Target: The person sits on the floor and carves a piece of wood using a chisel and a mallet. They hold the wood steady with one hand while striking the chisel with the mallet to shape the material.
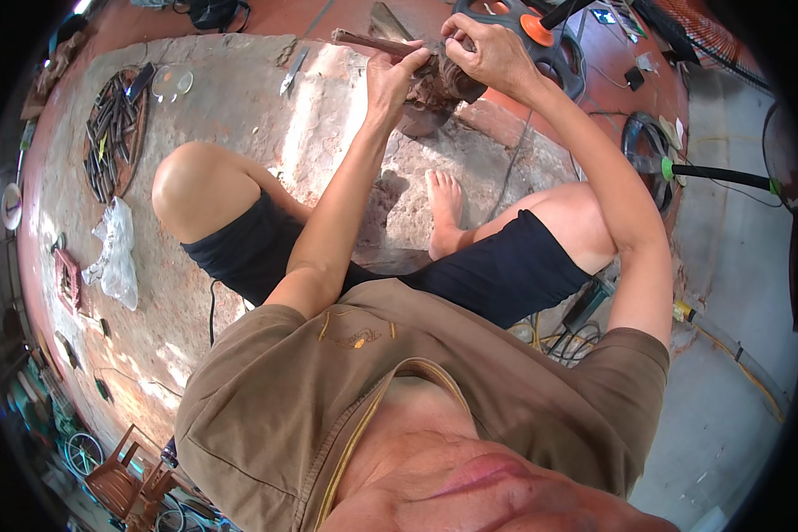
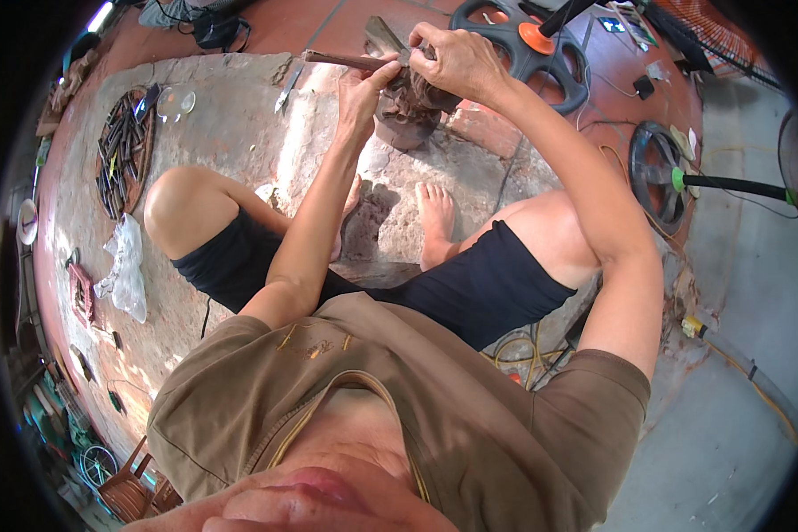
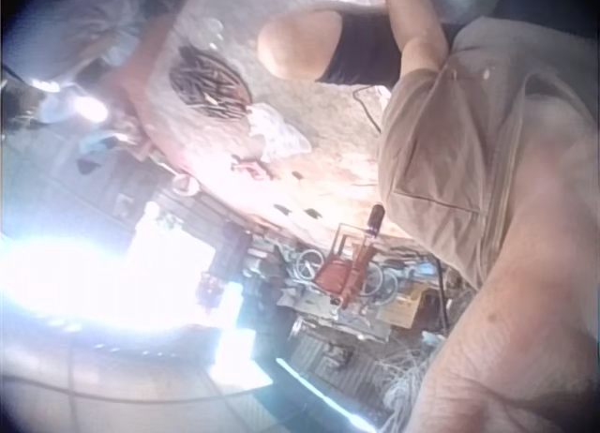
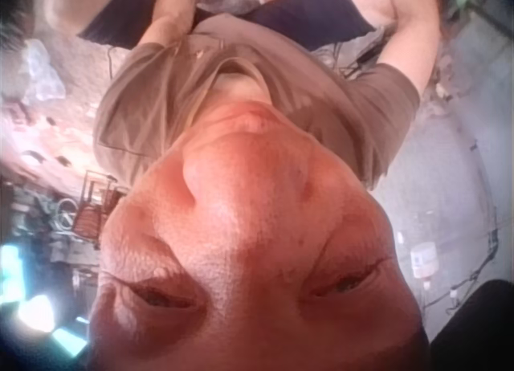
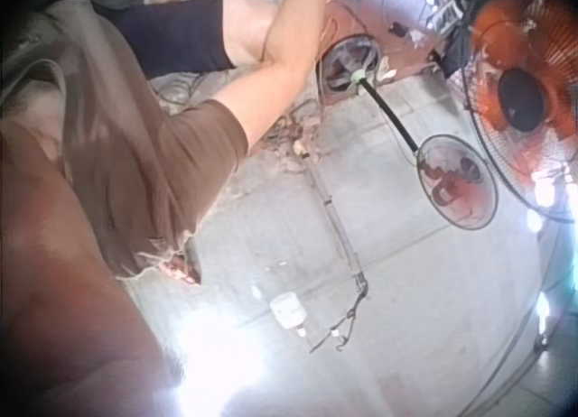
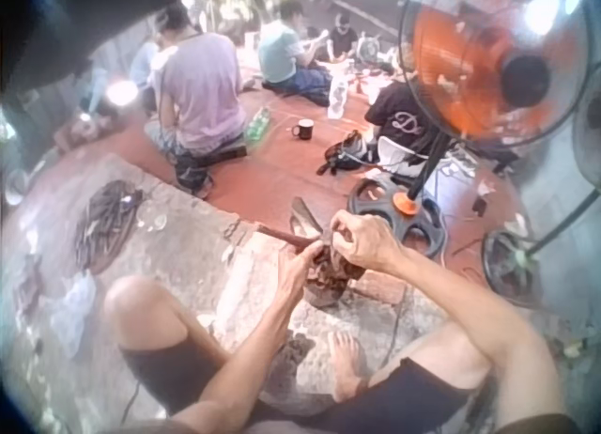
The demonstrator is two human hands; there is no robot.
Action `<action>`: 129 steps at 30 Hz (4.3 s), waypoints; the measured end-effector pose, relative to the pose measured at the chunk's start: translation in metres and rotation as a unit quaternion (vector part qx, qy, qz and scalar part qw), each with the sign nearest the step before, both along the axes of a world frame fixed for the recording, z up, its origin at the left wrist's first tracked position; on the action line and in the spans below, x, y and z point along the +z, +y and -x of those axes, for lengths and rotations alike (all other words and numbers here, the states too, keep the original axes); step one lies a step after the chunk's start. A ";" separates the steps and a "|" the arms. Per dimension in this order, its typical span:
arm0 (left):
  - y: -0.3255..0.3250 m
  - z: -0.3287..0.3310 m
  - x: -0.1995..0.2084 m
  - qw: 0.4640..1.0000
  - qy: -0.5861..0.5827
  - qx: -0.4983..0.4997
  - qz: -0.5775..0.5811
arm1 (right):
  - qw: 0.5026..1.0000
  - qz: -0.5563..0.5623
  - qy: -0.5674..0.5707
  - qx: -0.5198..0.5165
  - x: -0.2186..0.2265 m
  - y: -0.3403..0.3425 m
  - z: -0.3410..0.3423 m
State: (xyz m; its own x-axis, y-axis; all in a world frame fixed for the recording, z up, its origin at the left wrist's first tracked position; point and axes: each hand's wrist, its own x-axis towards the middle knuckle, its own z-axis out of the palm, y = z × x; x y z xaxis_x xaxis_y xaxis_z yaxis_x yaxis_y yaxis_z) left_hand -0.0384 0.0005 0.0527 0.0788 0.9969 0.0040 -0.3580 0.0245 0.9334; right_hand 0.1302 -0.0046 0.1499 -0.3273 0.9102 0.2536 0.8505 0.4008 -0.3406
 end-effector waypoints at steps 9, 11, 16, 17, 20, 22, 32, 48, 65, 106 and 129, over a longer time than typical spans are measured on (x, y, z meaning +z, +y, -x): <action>0.022 0.006 0.000 0.998 0.045 0.039 0.015 | 0.999 -0.024 0.000 0.028 0.000 0.001 0.002; 0.021 0.012 0.003 0.996 -0.024 0.028 0.075 | 0.999 -0.029 -0.014 0.031 -0.001 -0.001 0.005; 0.011 0.014 0.014 0.998 -0.031 -0.007 0.054 | 0.999 -0.019 -0.019 0.035 0.002 -0.001 0.008; 0.011 0.018 0.014 0.998 -0.030 -0.015 0.057 | 0.999 -0.017 -0.020 0.037 0.003 -0.001 0.009; 0.010 0.019 0.016 0.996 -0.038 -0.031 0.070 | 0.999 -0.018 -0.017 0.047 0.000 0.000 0.007; 0.005 0.017 0.020 0.997 -0.014 -0.031 0.068 | 0.998 -0.033 0.000 0.055 -0.004 0.002 0.006; 0.031 0.013 -0.012 0.985 0.166 0.031 -0.031 | 0.992 -0.032 -0.044 0.110 0.004 0.004 0.008; 0.012 0.003 0.014 0.991 0.132 0.011 -0.019 | 0.991 0.029 -0.042 0.126 0.012 0.021 -0.011; 0.013 0.005 0.016 0.998 0.015 0.029 0.048 | 0.992 0.039 -0.037 0.116 0.009 0.031 -0.004; 0.011 -0.022 -0.006 0.996 -0.077 0.045 0.027 | 0.993 0.101 -0.017 0.063 0.012 0.037 -0.030; -0.003 -0.012 -0.028 0.980 -0.108 0.032 0.165 | 0.993 0.035 0.011 0.114 0.032 0.029 -0.025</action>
State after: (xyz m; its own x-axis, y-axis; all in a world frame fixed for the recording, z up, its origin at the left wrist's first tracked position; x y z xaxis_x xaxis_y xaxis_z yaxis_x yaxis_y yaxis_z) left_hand -0.0262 -0.0030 0.0250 0.0486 0.9496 -0.3097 -0.5571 0.2831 0.7807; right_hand 0.1547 0.0244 0.1815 -0.5212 0.8293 0.2016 0.7328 0.5560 -0.3923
